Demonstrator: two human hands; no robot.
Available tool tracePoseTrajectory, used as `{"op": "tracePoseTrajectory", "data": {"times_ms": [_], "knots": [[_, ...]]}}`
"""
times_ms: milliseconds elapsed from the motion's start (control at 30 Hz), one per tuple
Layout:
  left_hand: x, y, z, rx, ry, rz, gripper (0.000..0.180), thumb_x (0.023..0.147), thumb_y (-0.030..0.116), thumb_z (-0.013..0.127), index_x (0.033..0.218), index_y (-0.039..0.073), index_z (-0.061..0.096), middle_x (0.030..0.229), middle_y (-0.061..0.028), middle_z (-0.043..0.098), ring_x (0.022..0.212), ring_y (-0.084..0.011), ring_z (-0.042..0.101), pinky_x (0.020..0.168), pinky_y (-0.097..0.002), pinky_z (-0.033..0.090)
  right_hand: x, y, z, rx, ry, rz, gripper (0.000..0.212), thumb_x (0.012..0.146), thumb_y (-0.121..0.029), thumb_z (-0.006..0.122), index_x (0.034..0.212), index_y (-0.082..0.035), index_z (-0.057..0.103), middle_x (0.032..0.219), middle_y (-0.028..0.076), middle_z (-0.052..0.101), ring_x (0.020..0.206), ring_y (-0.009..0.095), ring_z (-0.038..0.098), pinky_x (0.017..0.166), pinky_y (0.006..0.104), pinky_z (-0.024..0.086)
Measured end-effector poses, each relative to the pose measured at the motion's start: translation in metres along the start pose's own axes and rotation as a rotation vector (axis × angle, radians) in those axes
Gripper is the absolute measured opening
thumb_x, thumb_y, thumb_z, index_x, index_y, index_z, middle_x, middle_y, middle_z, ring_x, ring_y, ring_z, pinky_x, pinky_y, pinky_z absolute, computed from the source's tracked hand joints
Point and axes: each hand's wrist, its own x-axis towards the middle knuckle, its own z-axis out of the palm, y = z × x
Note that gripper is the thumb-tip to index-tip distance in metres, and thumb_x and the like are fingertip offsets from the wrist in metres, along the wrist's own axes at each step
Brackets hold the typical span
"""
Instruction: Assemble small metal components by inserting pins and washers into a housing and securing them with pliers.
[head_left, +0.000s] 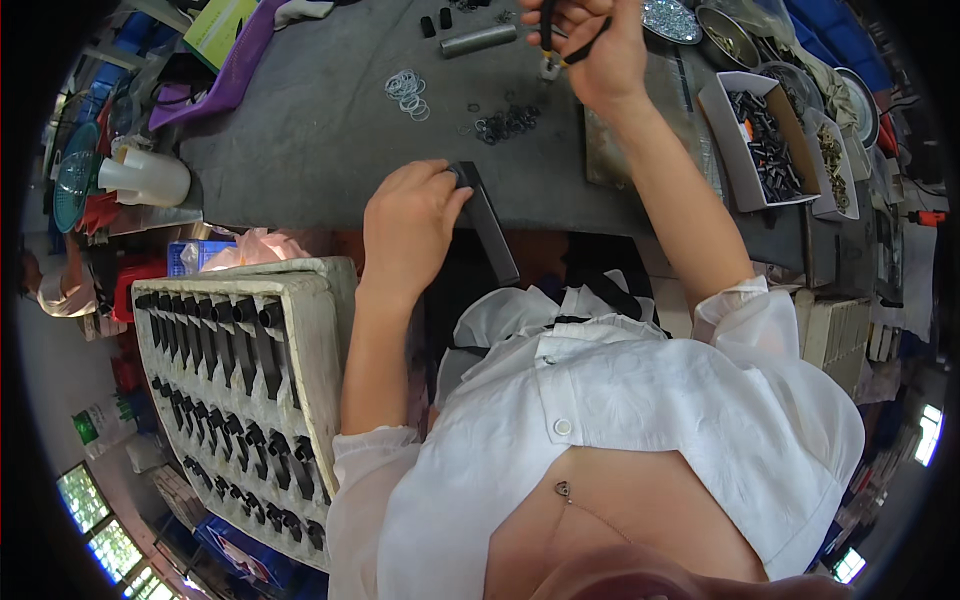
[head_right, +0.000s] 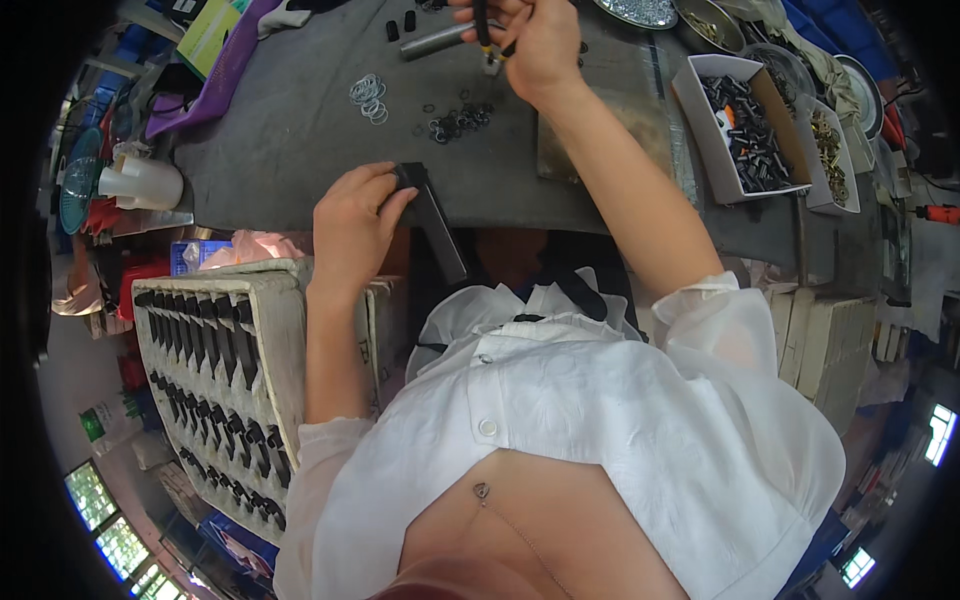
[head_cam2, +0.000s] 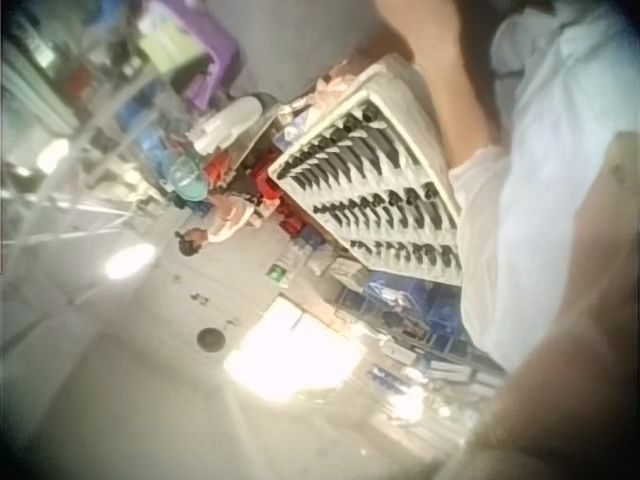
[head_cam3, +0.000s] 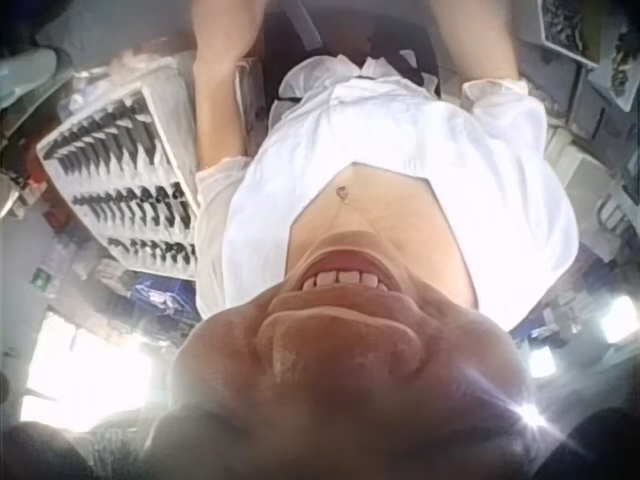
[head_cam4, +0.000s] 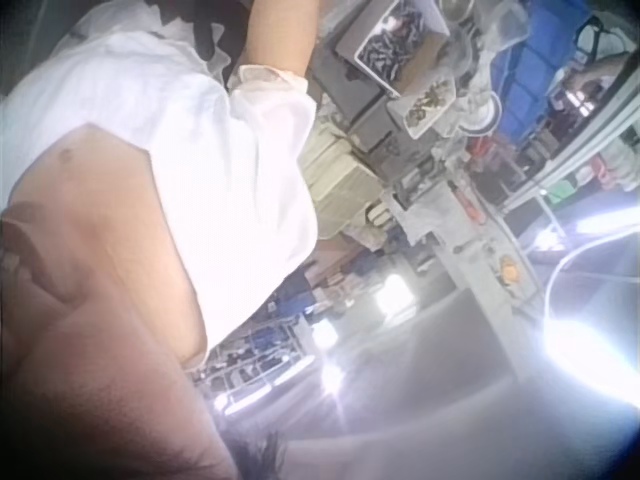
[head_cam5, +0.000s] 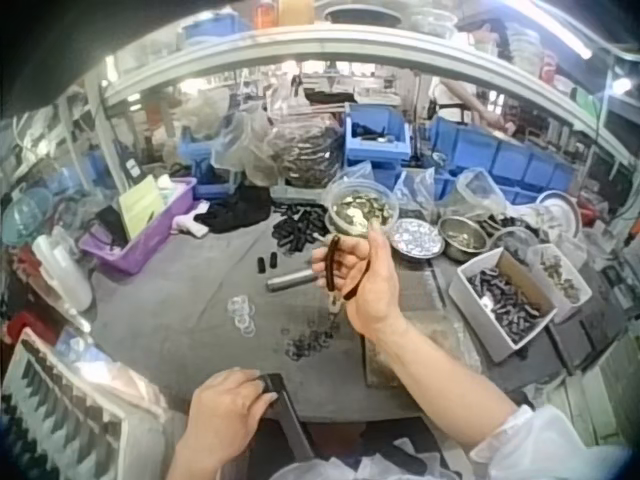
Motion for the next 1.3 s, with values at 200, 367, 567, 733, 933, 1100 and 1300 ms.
{"op": "tracePoseTrajectory", "data": {"times_ms": [200, 367, 567, 733, 933, 1100, 1300], "knots": [[0.002, 0.001, 0.000, -0.050, 0.000, 0.011, 0.016, 0.070, 0.010, 0.070, 0.080, -0.001, 0.064, 0.094, -0.0114, 0.063, 0.088, -0.0292, 0.060, 0.077, -0.0371, 0.047, 0.022, 0.020, 0.001, -0.079, -0.025, 0.062, 0.042, 0.092, -0.040, 0.037, 0.086, -0.003, 0.055, 0.079, 0.015, 0.064, 0.066, 0.022, 0.062, 0.060, 0.0323, 0.050], [0.009, 0.006, -0.005, -0.069, -0.028, 0.065, 0.017, 0.068, 0.008, 0.071, 0.080, -0.001, 0.063, 0.092, -0.0112, 0.062, 0.088, -0.0298, 0.058, 0.077, -0.0383, 0.046, 0.029, 0.028, 0.006, -0.017, -0.018, 0.163, 0.039, 0.091, -0.038, 0.042, 0.082, -0.002, 0.053, 0.077, 0.017, 0.064, 0.065, 0.022, 0.062, 0.057, 0.0313, 0.051], [0.015, 0.005, -0.004, -0.078, -0.064, 0.070, 0.018, 0.065, 0.008, 0.073, 0.078, 0.000, 0.064, 0.091, -0.0107, 0.063, 0.087, -0.0290, 0.060, 0.078, -0.0382, 0.047, 0.033, 0.032, 0.004, -0.059, -0.057, 0.207, 0.040, 0.092, -0.038, 0.040, 0.084, -0.002, 0.054, 0.075, 0.016, 0.064, 0.061, 0.021, 0.062, 0.057, 0.0310, 0.051], [0.018, 0.005, 0.000, -0.068, -0.031, 0.072, 0.018, 0.063, 0.009, 0.074, 0.076, 0.001, 0.063, 0.090, -0.0096, 0.064, 0.085, -0.0279, 0.062, 0.078, -0.0380, 0.049, 0.039, 0.033, 0.000, -0.072, -0.036, 0.206, 0.041, 0.093, -0.039, 0.039, 0.085, -0.002, 0.055, 0.073, 0.015, 0.063, 0.060, 0.021, 0.061, 0.056, 0.0302, 0.051], [0.017, 0.017, -0.009, 0.061, -0.112, 0.026, 0.017, 0.066, 0.010, 0.072, 0.079, 0.003, 0.063, 0.091, -0.0066, 0.063, 0.091, -0.0249, 0.059, 0.082, -0.0364, 0.044, 0.052, 0.034, -0.003, -0.059, -0.001, 0.324, 0.041, 0.093, -0.037, 0.037, 0.082, -0.002, 0.056, 0.072, 0.014, 0.063, 0.058, 0.020, 0.060, 0.054, 0.0301, 0.051], [0.017, 0.020, -0.009, 0.164, -0.122, 0.063, 0.015, 0.068, 0.011, 0.070, 0.079, 0.005, 0.063, 0.092, -0.0051, 0.063, 0.094, -0.0234, 0.058, 0.088, -0.0392, 0.039, 0.056, 0.038, -0.006, -0.058, 0.032, 0.346, 0.042, 0.093, -0.038, 0.037, 0.080, -0.003, 0.056, 0.070, 0.013, 0.062, 0.056, 0.019, 0.059, 0.052, 0.0302, 0.050], [0.017, 0.016, -0.007, 0.180, -0.071, 0.063, 0.014, 0.071, 0.011, 0.070, 0.080, 0.004, 0.062, 0.091, -0.0064, 0.063, 0.091, -0.0241, 0.059, 0.092, -0.0418, 0.038, 0.063, 0.039, -0.008, -0.049, 0.029, 0.298, 0.042, 0.092, -0.038, 0.039, 0.079, -0.002, 0.056, 0.070, 0.013, 0.062, 0.055, 0.020, 0.058, 0.054, 0.0315, 0.050]]}}
